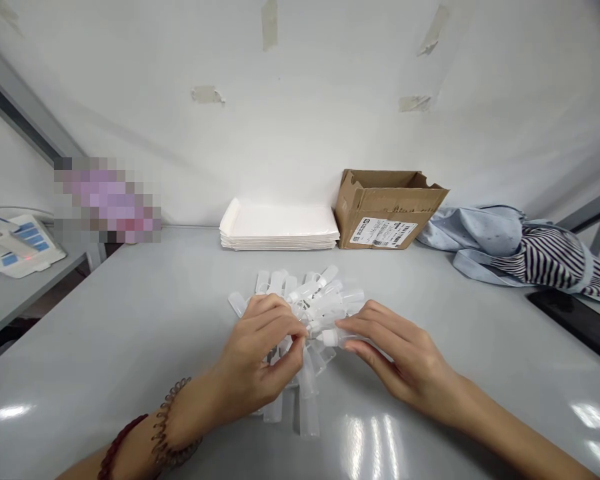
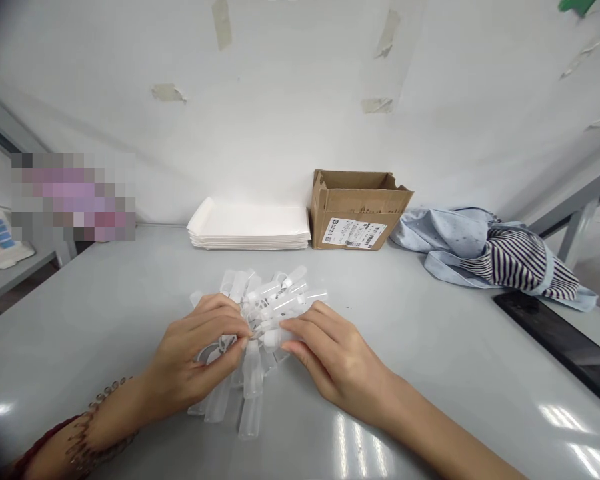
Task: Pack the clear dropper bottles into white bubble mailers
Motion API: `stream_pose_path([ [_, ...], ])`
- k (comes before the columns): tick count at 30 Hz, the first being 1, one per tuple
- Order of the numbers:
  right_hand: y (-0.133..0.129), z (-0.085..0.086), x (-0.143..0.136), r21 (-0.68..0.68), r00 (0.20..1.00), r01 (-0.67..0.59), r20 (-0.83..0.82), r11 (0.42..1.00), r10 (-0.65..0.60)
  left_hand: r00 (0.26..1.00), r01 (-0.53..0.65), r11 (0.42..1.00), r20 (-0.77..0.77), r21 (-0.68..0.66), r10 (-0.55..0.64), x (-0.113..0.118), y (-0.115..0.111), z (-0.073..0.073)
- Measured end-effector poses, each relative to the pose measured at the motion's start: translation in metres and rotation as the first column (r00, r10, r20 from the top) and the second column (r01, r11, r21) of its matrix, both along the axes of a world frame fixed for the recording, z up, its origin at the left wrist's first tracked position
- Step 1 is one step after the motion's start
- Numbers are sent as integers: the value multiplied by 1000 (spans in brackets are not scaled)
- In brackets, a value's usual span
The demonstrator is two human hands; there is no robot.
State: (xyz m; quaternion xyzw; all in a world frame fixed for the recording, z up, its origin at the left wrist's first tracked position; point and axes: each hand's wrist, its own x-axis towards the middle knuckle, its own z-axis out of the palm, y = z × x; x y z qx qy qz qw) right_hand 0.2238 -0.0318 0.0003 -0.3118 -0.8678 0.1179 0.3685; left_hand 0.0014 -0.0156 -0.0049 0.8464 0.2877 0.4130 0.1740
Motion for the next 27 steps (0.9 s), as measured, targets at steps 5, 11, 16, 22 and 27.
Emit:
stream_pose_path([
  [5, 0, 0, -2, 11, 1000, 4, -7, 1000, -3, 1000, -2, 1000, -9, -9, 1, 0, 1, 0],
  [11, 0, -1, -2, 24, 1000, 12, -12, 1000, -11, 1000, -13, 1000, 0, 5, 13, 0, 0, -1],
  [16, 1, -3, -2, 19, 1000, 12, -10, 1000, -12, 1000, -11, 1000, -4, 12, 11, 0, 1, -3],
  [22, 1, -2, -3, -32, 1000, -18, -25, 999, 18, 1000, -4, 1000, -9, 10, 4, 2, -3, 2],
  [27, 3, -4, -3, 66, 998, 34, -59, 997, -30, 997, -80, 997, -1, 5, 80, -4, 0, 7],
])
